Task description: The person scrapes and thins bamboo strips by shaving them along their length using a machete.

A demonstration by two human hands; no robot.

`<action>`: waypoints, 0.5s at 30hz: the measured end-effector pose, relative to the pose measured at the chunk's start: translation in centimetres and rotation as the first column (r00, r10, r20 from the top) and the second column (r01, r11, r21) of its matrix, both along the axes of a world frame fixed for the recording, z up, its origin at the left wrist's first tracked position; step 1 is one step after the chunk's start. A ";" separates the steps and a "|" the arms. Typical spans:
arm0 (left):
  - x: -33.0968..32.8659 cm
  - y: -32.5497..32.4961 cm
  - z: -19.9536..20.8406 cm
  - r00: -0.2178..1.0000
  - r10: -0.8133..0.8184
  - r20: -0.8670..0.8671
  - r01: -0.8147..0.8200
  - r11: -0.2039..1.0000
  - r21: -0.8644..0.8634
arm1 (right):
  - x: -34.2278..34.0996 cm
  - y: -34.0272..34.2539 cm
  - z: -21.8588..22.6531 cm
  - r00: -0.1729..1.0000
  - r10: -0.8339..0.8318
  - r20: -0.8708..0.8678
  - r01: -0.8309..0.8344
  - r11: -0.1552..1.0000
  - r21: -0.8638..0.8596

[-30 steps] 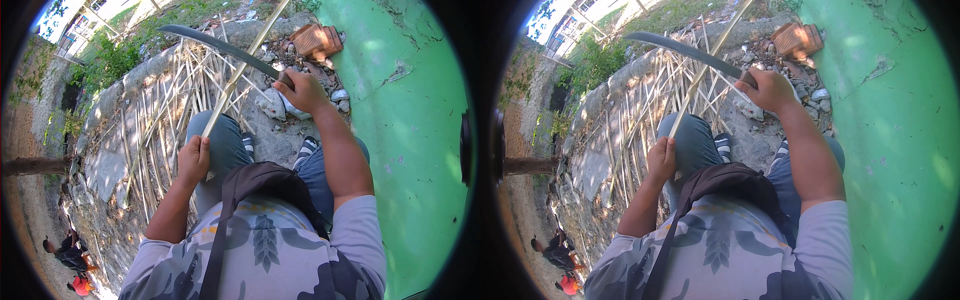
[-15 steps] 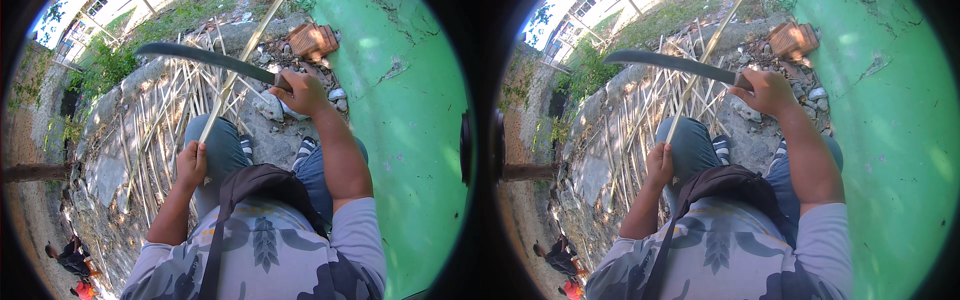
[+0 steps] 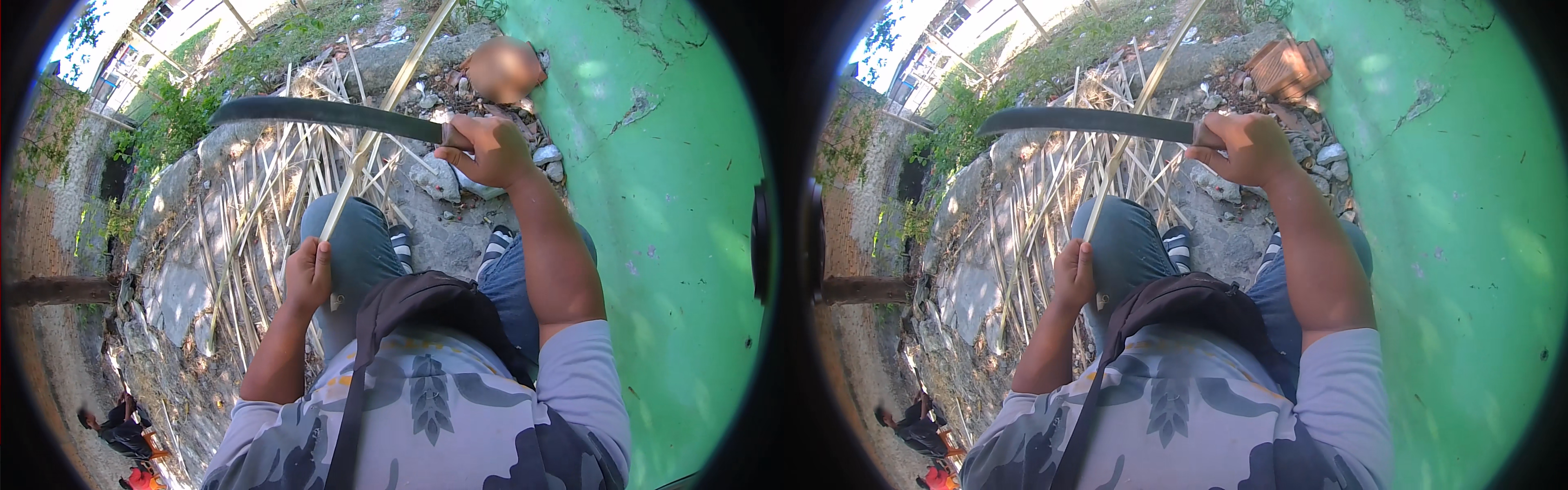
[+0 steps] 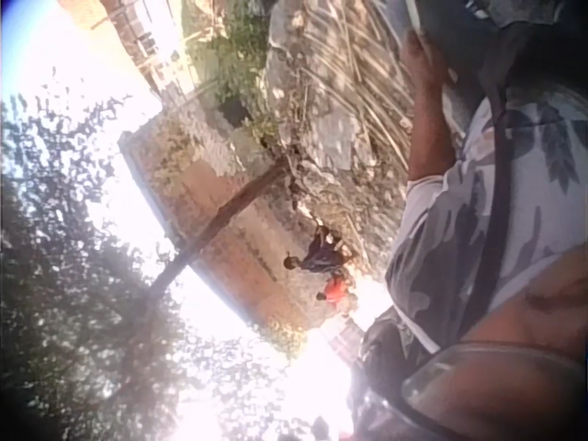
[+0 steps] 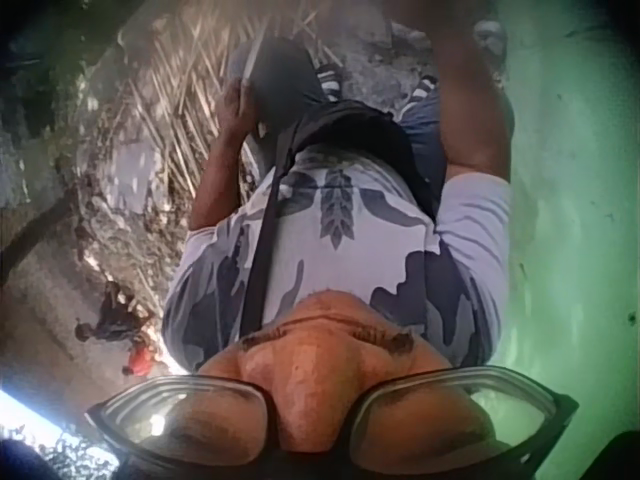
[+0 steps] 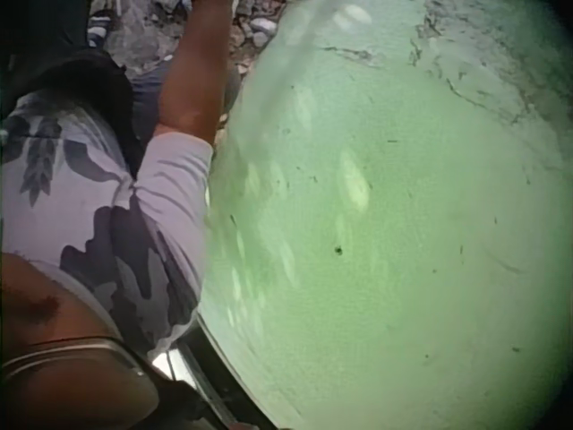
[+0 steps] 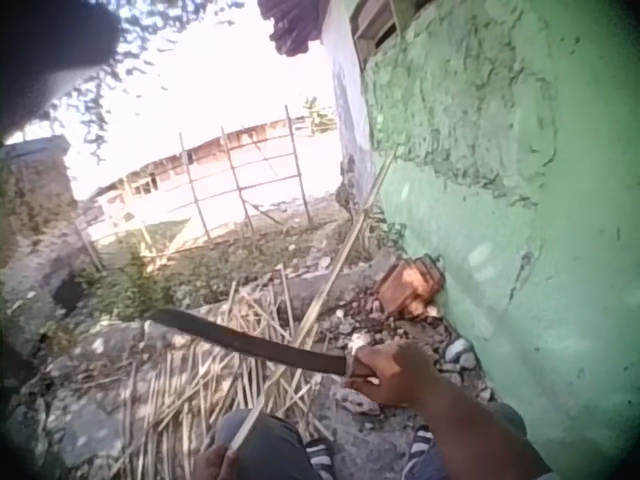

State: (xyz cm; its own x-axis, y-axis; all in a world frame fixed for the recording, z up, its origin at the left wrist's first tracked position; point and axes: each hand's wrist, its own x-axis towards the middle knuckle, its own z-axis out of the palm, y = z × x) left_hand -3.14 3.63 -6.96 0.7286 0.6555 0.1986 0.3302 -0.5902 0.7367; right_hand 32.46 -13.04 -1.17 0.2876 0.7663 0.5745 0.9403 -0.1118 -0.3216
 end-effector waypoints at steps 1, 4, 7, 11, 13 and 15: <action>-0.2 -0.3 1.0 1.000 -0.017 -0.001 0.016 1.000 -0.025 | 0.1 0.0 0.1 0.995 0.035 0.098 -0.037 0.999 0.014; -2.3 -1.0 2.6 0.997 -0.059 -0.049 0.056 0.997 -0.061 | 2.6 -1.3 -1.1 0.988 -0.068 -0.136 0.075 0.996 0.043; -5.1 -1.5 2.4 0.988 -0.072 -0.140 0.058 0.993 -0.107 | 3.4 -1.5 -1.4 0.887 -0.171 -0.428 0.220 0.973 0.069; -6.4 -2.0 0.3 0.988 -0.085 -0.130 0.045 0.957 -0.287 | 1.7 -1.4 -0.1 0.965 -0.088 -0.247 0.102 0.994 0.041; -6.3 -3.1 -0.2 0.991 -0.059 -0.119 0.018 0.947 -0.319 | 0.0 -1.1 0.1 0.990 -0.004 -0.140 0.009 0.999 0.034; -6.3 -4.0 0.0 0.994 0.009 -0.113 -0.048 0.939 -0.340 | -2.1 -0.3 0.3 0.993 0.116 0.009 -0.115 0.988 -0.099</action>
